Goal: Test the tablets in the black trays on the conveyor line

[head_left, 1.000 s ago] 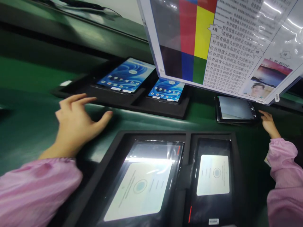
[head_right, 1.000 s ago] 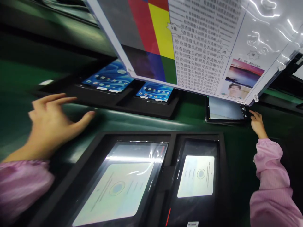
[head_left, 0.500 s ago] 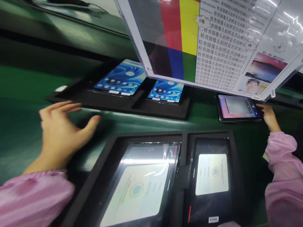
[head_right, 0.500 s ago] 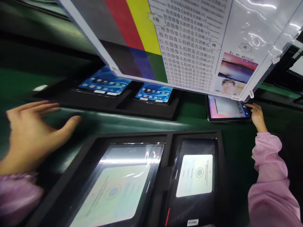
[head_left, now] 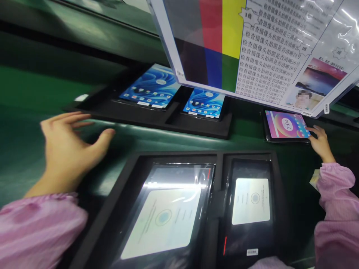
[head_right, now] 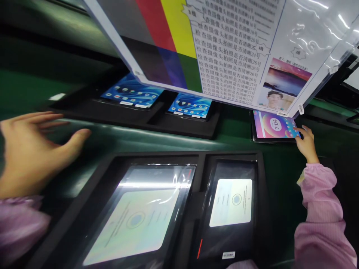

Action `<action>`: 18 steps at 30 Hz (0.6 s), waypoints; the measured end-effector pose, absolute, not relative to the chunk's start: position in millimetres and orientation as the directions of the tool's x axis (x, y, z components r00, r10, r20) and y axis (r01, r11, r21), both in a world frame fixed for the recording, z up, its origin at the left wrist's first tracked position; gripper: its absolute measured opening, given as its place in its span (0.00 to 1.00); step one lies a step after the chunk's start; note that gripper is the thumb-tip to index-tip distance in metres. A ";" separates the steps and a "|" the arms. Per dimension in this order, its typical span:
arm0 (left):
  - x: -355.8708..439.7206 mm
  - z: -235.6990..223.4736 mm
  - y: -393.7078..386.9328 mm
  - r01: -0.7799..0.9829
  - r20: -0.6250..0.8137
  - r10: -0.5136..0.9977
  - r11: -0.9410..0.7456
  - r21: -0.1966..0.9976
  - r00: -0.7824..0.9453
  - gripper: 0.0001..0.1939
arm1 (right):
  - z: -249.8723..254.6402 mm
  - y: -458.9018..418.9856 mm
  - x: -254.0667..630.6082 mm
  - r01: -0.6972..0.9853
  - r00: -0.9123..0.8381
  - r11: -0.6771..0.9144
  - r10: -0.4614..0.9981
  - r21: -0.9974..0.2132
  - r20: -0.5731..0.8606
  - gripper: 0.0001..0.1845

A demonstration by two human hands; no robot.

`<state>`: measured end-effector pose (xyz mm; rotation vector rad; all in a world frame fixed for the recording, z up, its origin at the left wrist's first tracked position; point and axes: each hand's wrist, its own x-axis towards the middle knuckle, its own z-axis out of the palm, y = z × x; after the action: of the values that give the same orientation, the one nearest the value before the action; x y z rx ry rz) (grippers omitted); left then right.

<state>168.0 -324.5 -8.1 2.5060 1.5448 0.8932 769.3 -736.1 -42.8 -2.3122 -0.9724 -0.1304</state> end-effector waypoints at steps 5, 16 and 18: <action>168.1 -7.0 -324.5 0.782 0.417 0.851 -0.486 0.391 0.320 0.47 | -34.7 -747.8 739.1 0.744 0.661 -0.549 0.692 -0.381 0.292 0.40; 159.2 -23.9 -315.1 0.754 0.410 0.878 -0.441 0.487 0.248 0.46 | 3.7 -655.3 670.0 0.995 0.094 -0.086 0.984 -0.056 0.151 0.34; 154.2 -32.1 -307.3 0.746 0.416 0.879 -0.436 0.503 0.233 0.44 | 14.6 -650.1 675.6 0.999 0.043 -0.041 0.993 -0.020 0.114 0.30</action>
<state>154.2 -307.3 -32.1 2.3029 1.5431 0.9871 675.6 -650.1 14.6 -2.1991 -2.1075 -0.1046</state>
